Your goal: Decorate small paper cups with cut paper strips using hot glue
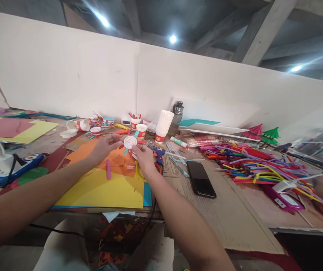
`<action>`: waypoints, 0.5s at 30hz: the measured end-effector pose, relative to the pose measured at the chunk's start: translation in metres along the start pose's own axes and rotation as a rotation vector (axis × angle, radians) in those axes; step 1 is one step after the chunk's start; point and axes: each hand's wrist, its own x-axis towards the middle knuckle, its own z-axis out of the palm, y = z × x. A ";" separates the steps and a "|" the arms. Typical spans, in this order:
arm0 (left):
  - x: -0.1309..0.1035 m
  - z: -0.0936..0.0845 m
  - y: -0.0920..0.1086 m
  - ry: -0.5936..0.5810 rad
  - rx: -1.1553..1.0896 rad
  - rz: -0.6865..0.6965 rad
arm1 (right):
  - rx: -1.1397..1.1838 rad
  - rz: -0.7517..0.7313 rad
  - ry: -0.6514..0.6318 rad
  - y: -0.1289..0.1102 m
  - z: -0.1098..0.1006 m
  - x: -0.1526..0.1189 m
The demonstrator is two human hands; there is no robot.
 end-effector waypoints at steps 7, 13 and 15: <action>-0.009 0.012 0.016 -0.045 0.304 0.102 | -0.127 -0.064 0.007 0.010 -0.003 0.004; -0.011 0.018 0.020 -0.069 0.423 0.140 | -0.180 -0.098 -0.026 0.016 -0.004 0.007; -0.011 0.019 0.018 -0.066 0.456 0.163 | -0.189 -0.113 -0.034 0.017 -0.004 0.008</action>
